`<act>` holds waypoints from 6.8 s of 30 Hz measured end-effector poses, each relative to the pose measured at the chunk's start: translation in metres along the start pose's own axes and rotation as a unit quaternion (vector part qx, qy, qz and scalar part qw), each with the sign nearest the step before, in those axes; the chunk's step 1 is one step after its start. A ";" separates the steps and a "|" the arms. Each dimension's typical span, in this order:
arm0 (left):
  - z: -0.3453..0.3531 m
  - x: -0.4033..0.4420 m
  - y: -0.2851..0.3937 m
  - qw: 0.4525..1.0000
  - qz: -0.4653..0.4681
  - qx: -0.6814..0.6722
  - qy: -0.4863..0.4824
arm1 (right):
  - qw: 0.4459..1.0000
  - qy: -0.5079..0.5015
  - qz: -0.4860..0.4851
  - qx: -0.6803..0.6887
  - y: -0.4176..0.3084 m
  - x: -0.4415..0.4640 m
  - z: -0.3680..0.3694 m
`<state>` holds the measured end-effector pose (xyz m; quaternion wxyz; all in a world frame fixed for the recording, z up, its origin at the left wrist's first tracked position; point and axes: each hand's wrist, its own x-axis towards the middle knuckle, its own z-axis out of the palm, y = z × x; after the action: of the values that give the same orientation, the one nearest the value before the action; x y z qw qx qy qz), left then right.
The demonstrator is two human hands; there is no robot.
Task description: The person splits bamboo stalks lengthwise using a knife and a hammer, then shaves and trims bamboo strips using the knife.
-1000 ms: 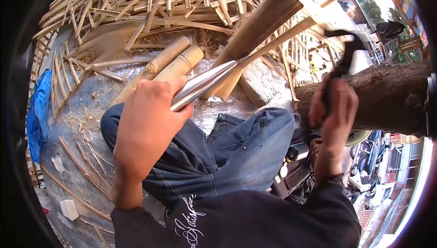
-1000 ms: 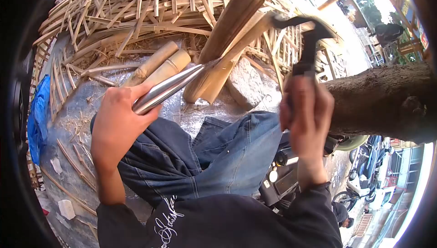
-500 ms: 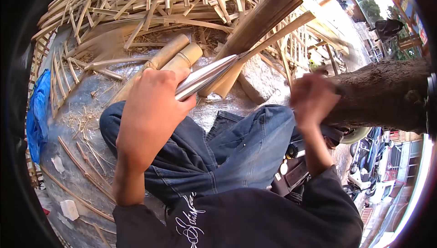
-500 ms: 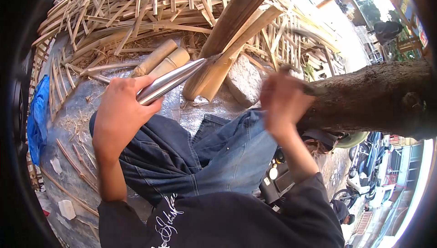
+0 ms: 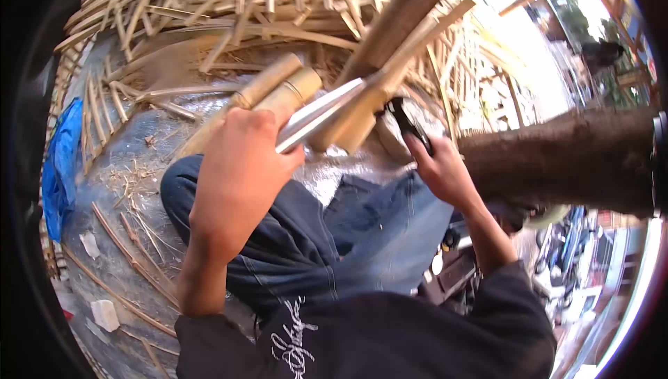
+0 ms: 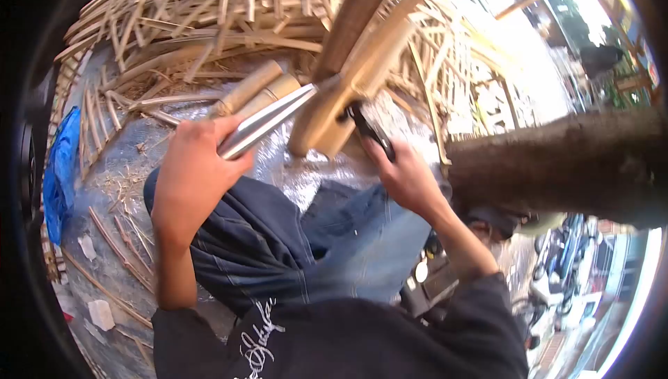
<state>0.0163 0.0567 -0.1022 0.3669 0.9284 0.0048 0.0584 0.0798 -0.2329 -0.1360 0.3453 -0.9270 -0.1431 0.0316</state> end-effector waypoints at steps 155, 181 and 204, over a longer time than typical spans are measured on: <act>0.047 0.146 0.082 0.834 0.220 0.033 0.506 | 0.692 -0.329 0.246 0.593 0.048 -0.031 0.067; 0.054 0.149 0.098 0.835 0.181 -0.209 0.475 | 0.955 -0.101 0.159 0.229 0.065 -0.022 0.115; 0.035 0.165 0.073 0.860 0.144 -0.170 0.459 | 0.891 -0.193 0.372 0.171 0.109 -0.033 0.184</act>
<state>0.1821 -0.0122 -0.0603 0.4623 0.7102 0.0285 0.5301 0.0456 -0.2048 -0.3479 0.4273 -0.8143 0.1563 0.3604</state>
